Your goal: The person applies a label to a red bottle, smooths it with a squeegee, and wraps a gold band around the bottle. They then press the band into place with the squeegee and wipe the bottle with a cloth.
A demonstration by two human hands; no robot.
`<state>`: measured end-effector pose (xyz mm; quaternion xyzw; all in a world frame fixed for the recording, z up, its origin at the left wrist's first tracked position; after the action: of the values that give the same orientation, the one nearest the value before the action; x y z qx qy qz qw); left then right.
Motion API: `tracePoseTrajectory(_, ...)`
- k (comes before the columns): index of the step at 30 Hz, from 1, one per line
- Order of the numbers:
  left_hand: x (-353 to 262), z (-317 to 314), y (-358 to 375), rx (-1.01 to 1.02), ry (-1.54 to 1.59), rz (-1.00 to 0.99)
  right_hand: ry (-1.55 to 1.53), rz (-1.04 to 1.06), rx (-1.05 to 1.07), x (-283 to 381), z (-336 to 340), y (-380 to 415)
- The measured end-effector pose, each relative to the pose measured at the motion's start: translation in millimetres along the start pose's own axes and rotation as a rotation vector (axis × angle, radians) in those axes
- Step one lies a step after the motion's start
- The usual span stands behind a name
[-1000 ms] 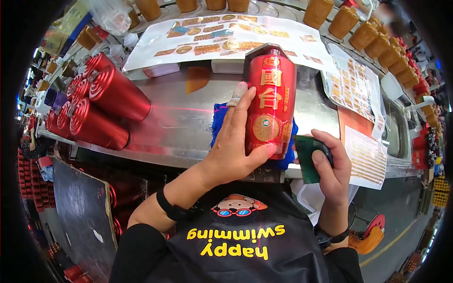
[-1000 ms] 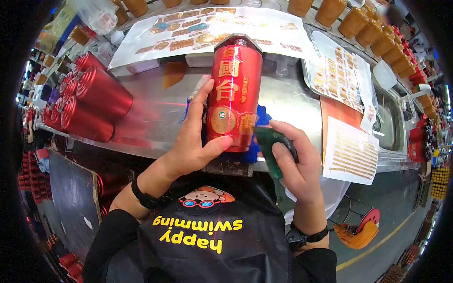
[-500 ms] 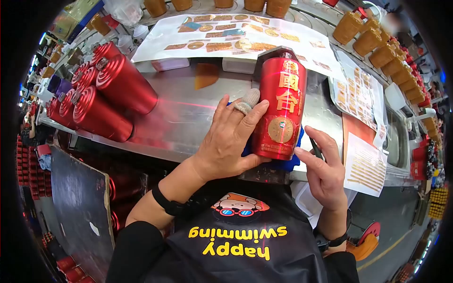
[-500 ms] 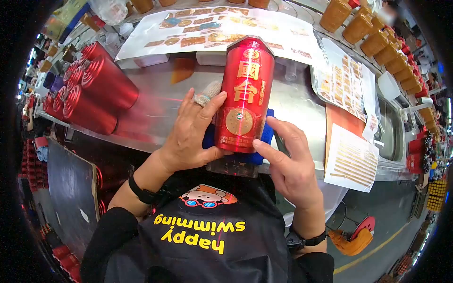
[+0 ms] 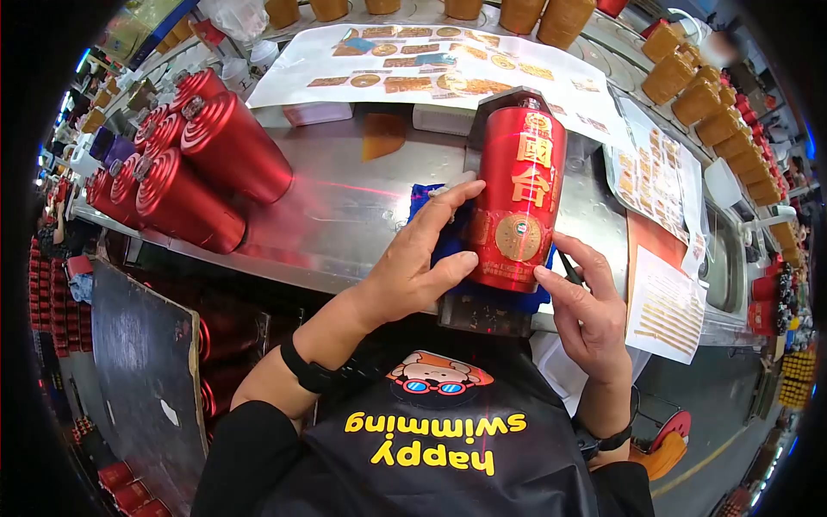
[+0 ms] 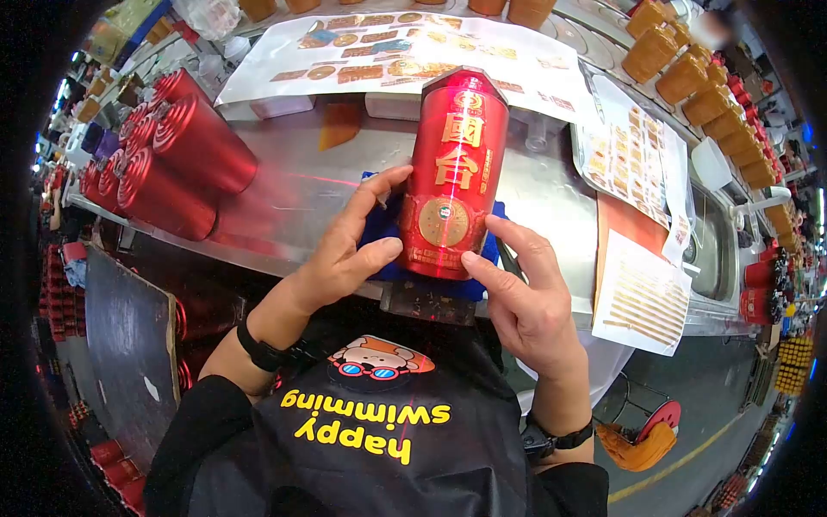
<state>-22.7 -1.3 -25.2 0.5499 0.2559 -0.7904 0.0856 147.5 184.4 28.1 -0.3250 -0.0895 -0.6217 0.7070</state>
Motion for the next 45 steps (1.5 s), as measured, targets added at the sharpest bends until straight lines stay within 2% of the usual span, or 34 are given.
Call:
tracePoseTrajectory(16,-5.6,-1.3,-2.7,-0.039,-0.055,0.004,-0.069,-0.04,0.001,-1.7,-2.2,3.0)
tracePoseTrajectory(25,-9.8,-0.3,0.9,0.047,-0.023,0.017,-0.083,-0.048,-0.014,-2.1,-4.0,3.3)
tracePoseTrajectory(31,-6.9,-5.7,0.7,0.007,-0.027,0.021,-0.091,-0.046,-0.018,-3.5,-5.0,4.1)
tracePoseTrajectory(43,-31.6,-6.4,0.9,-0.118,-0.471,-0.124,-0.081,-0.021,-0.017,-3.7,-5.2,4.3)
tracePoseTrajectory(45,-31.9,-6.5,1.4,-0.13,-0.45,-0.126,-0.08,-0.017,-0.019,-3.9,-5.4,4.1)
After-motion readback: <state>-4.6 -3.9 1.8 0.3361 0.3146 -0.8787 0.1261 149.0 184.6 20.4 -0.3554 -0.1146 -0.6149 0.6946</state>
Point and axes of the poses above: each hand's wrist, its own y-axis away from the middle knuckle, its own z-axis out of the back of the hand, x = y × z, the point moved 1 cm from there along -y, towards the middle knuckle, and after that the axes turned 6 degrees about x, right-handed, at the moved point
